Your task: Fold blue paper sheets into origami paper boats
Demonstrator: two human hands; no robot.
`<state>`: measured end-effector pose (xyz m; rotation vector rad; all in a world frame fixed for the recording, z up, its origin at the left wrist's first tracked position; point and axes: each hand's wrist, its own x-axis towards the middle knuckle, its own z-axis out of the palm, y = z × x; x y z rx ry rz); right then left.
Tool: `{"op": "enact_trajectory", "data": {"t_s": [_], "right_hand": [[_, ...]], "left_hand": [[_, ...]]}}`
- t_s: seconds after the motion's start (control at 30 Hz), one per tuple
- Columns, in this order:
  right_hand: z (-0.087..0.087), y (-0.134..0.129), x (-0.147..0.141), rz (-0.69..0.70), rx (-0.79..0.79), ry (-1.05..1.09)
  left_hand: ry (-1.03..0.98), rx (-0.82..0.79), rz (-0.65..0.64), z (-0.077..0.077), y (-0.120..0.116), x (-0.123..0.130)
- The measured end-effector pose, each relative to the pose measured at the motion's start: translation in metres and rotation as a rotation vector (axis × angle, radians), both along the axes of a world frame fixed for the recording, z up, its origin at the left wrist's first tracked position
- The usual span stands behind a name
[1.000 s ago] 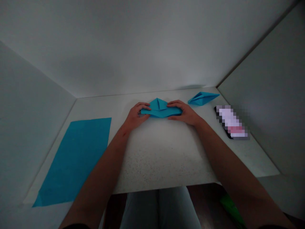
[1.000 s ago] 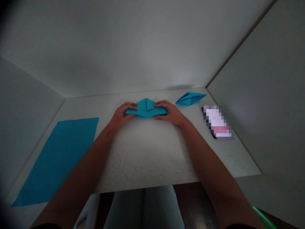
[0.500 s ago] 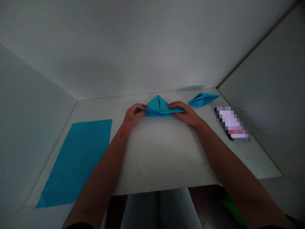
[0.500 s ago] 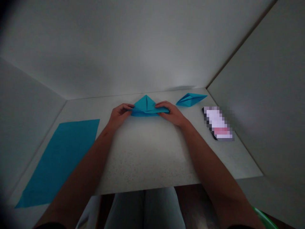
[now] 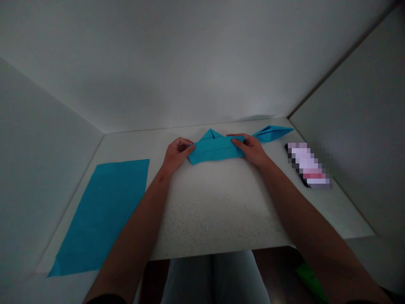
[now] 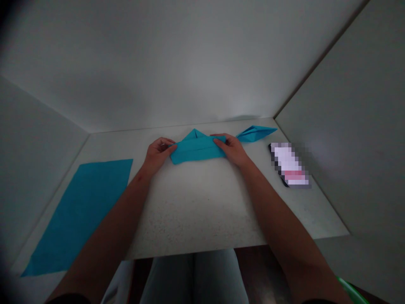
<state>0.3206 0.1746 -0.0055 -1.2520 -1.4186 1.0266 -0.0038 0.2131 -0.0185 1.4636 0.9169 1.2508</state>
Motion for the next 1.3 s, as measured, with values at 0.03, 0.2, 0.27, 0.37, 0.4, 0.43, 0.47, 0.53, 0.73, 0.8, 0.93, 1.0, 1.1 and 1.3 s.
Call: {"op": "enact_trajectory", "data": {"t_s": [0.03,0.2,0.27,0.37,0.4,0.43,0.47,0.53,0.73,0.8,0.93,1.0,1.1,1.3], "right_hand": [[-0.001,0.001,0.0,-0.008,0.003,0.013],[-0.005,0.004,-0.002,-0.005,0.106,0.078],[-0.006,0.005,-0.002,0.023,0.113,0.116],[-0.008,0.005,-0.001,0.055,0.091,0.146],[-0.009,0.006,0.0,0.054,0.084,0.147],[-0.01,0.006,0.0,0.043,0.08,0.143],[-0.01,0.007,0.0,0.026,0.081,0.134],[-0.011,0.007,0.001,-0.017,0.081,0.111],[-0.011,0.006,0.006,-0.107,0.0,0.069],[-0.01,0.006,0.007,-0.125,-0.009,0.077],[-0.004,0.004,0.005,-0.118,-0.038,0.164],[0.0,0.004,0.003,-0.087,-0.067,0.213],[0.006,0.003,0.001,-0.027,-0.136,0.26],[0.01,0.0,0.003,0.073,-0.089,0.189]], "left_hand": [[0.006,-0.003,0.0,0.0,0.0,0.0],[0.077,0.013,0.018,-0.002,-0.001,-0.001],[0.101,0.062,0.023,-0.002,-0.001,-0.001],[0.175,0.135,0.005,0.002,0.0,-0.004],[0.198,0.152,-0.021,0.003,0.0,-0.005],[0.214,0.164,-0.055,0.005,-0.001,-0.006],[0.221,0.171,-0.095,0.006,-0.001,-0.007],[0.212,0.175,-0.168,0.008,-0.001,-0.009],[0.178,0.115,-0.241,0.004,0.001,-0.008],[0.157,0.091,-0.261,0.0,0.001,-0.007],[0.12,0.093,-0.281,-0.004,0.001,-0.004],[0.143,0.128,-0.26,-0.003,0.0,-0.003],[0.202,0.197,-0.193,0.001,-0.001,-0.002],[0.145,0.139,-0.003,0.0,0.0,0.001]]}}
